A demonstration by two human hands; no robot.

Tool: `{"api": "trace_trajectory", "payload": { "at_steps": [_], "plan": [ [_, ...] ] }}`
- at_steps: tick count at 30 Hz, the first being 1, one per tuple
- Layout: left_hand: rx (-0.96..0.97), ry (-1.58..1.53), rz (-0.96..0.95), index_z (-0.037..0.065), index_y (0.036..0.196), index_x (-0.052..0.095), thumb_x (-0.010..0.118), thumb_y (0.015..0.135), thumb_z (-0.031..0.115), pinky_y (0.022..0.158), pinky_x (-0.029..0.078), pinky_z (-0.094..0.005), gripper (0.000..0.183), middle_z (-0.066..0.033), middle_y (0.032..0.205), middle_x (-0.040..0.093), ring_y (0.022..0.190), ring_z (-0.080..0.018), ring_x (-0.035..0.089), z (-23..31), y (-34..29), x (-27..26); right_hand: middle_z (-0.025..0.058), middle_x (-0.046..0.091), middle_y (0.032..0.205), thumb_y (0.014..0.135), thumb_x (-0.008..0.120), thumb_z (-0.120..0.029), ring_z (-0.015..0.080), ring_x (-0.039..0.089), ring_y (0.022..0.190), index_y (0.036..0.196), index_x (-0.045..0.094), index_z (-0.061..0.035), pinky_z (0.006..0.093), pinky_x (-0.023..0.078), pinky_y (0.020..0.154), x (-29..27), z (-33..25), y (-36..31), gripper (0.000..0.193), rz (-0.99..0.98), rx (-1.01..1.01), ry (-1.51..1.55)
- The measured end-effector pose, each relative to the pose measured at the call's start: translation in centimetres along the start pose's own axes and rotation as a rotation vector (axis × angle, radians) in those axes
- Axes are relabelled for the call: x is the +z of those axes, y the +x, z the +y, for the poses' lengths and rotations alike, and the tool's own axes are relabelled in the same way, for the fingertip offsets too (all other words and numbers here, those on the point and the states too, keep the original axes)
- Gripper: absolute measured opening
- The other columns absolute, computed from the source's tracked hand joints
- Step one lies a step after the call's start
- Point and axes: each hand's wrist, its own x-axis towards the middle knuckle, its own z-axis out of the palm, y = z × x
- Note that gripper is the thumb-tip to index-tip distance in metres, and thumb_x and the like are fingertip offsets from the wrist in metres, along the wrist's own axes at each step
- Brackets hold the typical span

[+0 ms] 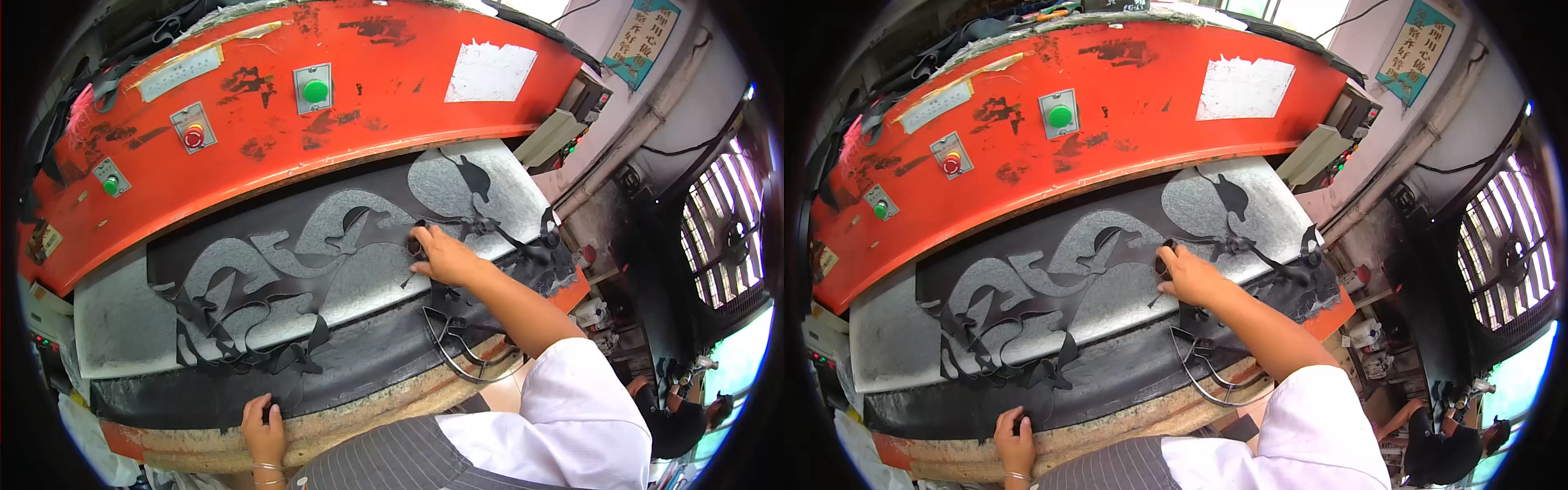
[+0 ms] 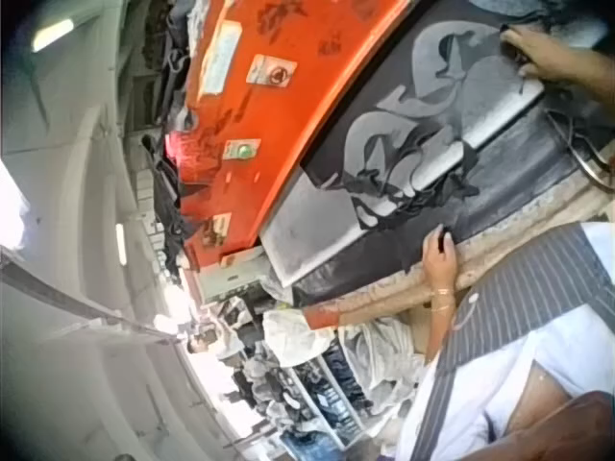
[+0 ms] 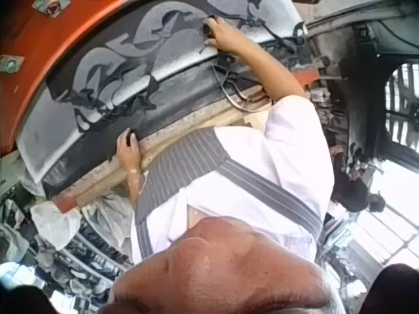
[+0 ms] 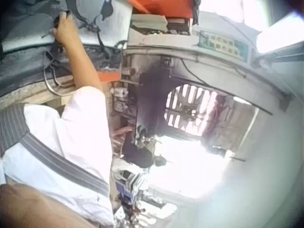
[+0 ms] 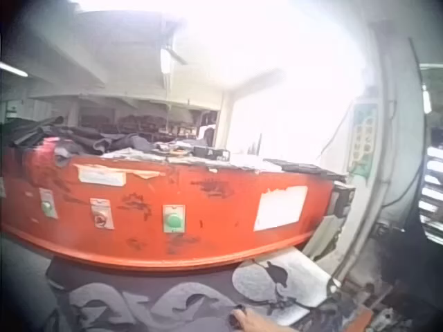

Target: Operate a clicker press to cut shoe components from a sheet of leather.

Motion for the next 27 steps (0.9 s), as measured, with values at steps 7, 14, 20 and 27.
{"api": "trace_trajectory", "payload": {
  "at_steps": [7,14,20,27],
  "plan": [
    [0.011,0.162,-0.065,-0.001,0.099,0.064,0.06,0.083,0.008,0.086,0.045,-0.04,0.018,-0.0156,0.099,0.063,0.095,-0.033,0.056,0.8,0.8,0.7,0.0131,0.051,0.131,0.073,0.063,-0.002,0.0323,0.048,0.121,0.131,0.05,-0.0143,0.039,0.05,0.091,-3.0,5.2,3.2,0.061,-0.05,-0.381,-0.416],
    [0.007,0.154,-0.104,0.0,0.096,0.064,0.061,0.081,0.007,0.087,0.043,-0.0403,0.016,-0.0149,0.098,0.063,0.096,-0.0324,0.055,0.9,1.3,0.1,0.0207,0.063,0.106,0.079,0.073,-0.023,0.0383,0.061,0.1,0.117,0.059,-0.0028,0.0419,0.048,0.087,0.2,3.2,3.6,0.045,0.162,-0.003,0.254],
    [0.032,0.106,-0.142,0.0,0.094,0.065,0.062,0.081,0.007,0.088,0.043,-0.04,0.016,-0.0141,0.1,0.063,0.097,-0.0323,0.055,0.9,2.0,0.0,0.0182,0.062,0.115,0.075,0.076,-0.023,0.0354,0.056,0.107,0.124,0.057,-0.0045,0.0405,0.047,0.091,3.9,3.3,4.1,0.056,0.478,-0.043,0.178],
    [0.191,0.107,-0.179,0.001,0.094,0.066,0.065,0.079,0.007,0.086,0.045,-0.0387,0.016,-0.013,0.098,0.065,0.093,-0.0305,0.057,-0.1,2.6,-1.1,0.0153,0.067,0.105,0.073,0.08,-0.024,0.0328,0.058,0.095,0.126,0.058,-0.0056,0.0379,0.047,0.089,4.8,2.7,3.3,0.06,0.534,-0.07,0.229]
  ]
}}
